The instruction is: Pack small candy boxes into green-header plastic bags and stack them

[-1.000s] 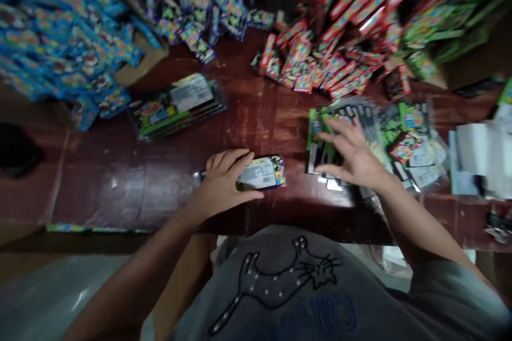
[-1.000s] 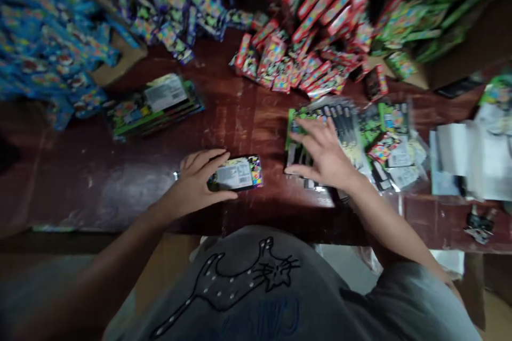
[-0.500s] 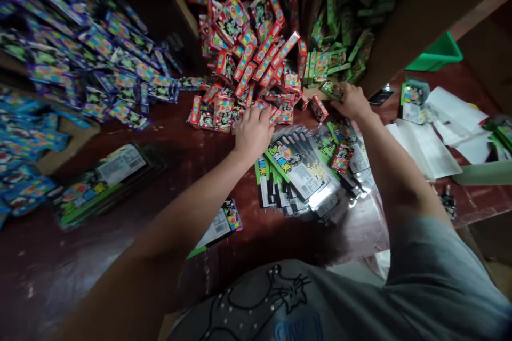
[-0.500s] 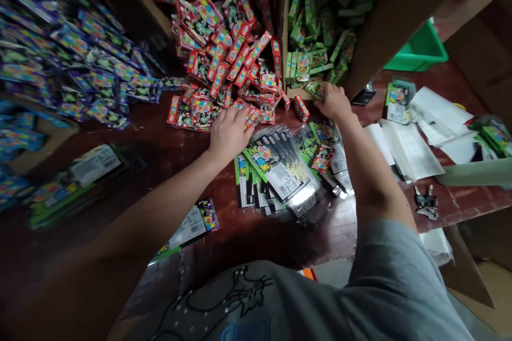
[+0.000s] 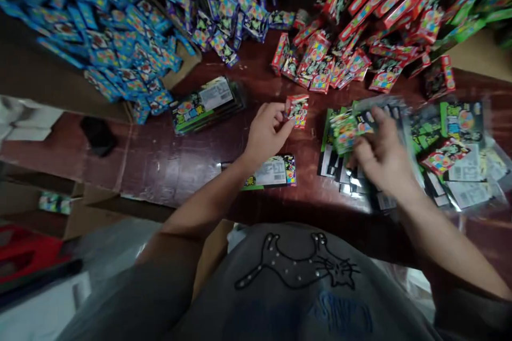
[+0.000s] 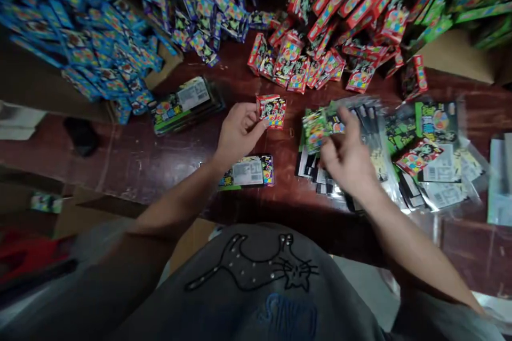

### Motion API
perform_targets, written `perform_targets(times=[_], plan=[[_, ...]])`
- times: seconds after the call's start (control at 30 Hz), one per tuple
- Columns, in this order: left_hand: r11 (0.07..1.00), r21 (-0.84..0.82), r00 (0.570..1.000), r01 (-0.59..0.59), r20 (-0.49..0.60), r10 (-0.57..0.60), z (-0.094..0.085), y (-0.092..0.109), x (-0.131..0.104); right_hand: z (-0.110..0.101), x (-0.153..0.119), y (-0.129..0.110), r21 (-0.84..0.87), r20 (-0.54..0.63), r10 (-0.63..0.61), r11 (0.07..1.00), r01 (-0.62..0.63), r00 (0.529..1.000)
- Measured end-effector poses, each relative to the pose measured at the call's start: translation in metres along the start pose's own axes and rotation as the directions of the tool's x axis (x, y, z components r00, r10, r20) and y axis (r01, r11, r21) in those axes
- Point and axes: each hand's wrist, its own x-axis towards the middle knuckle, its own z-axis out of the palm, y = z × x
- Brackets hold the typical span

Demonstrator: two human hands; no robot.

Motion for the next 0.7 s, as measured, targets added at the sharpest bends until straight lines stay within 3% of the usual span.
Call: perform_targets(times=[0.1, 0.2, 0.3, 0.33, 0.4, 0.47, 0.5, 0.57, 0.63, 0.7], plan=[[0.964, 0.053, 0.961, -0.260, 0.116, 0.253, -0.013, 0.002, -0.023, 0.032, -0.014, -0.031, -0.107, 0.099, 0.147, 0.985, -0.137, 0.984], [0.927, 0.031, 0.890, -0.374, 0.294, 0.349, -0.023, -0.003, -0.037, 0.028, -0.019, -0.040, -0.443, 0.141, 0.188, 0.890, -0.108, 0.972], [0.944, 0.012, 0.909, -0.328, 0.278, 0.312, -0.029, -0.003, -0.040, 0.013, -0.008, -0.038, -0.538, 0.190, -0.012, 0.835, 0.114, 0.982], [0.951, 0.015, 0.920, -0.309, 0.257, 0.295, -0.029, -0.001, -0.039, 0.011, -0.002, -0.036, -0.512, 0.244, -0.116, 0.828, 0.230, 0.963], [0.952, 0.038, 0.917, -0.302, 0.286, 0.279, -0.027, 0.006, -0.035, 0.013, 0.013, -0.029, -0.427, 0.389, -0.274, 0.792, 0.436, 0.880], [0.943, 0.085, 0.883, -0.321, 0.388, 0.265, -0.021, 0.014, -0.031, 0.020, 0.025, -0.021, -0.363, 0.491, -0.308, 0.778, 0.513, 0.815], [0.939, 0.113, 0.868, -0.324, 0.430, 0.247, -0.018, 0.017, -0.030, 0.024, 0.028, -0.017, -0.349, 0.509, -0.296, 0.788, 0.508, 0.809], [0.943, 0.162, 0.876, -0.289, 0.442, 0.193, -0.013, 0.023, -0.029, 0.029, 0.028, -0.012, -0.345, 0.477, -0.264, 0.821, 0.454, 0.838], [0.965, 0.172, 0.929, -0.198, 0.348, 0.128, -0.008, 0.030, -0.030, 0.031, 0.021, -0.011, -0.349, 0.378, -0.247, 0.854, 0.385, 0.892], [0.993, 0.077, 0.968, -0.088, 0.241, 0.067, -0.003, 0.039, -0.029, 0.029, 0.011, -0.015, -0.352, 0.242, -0.239, 0.881, 0.315, 0.940]])
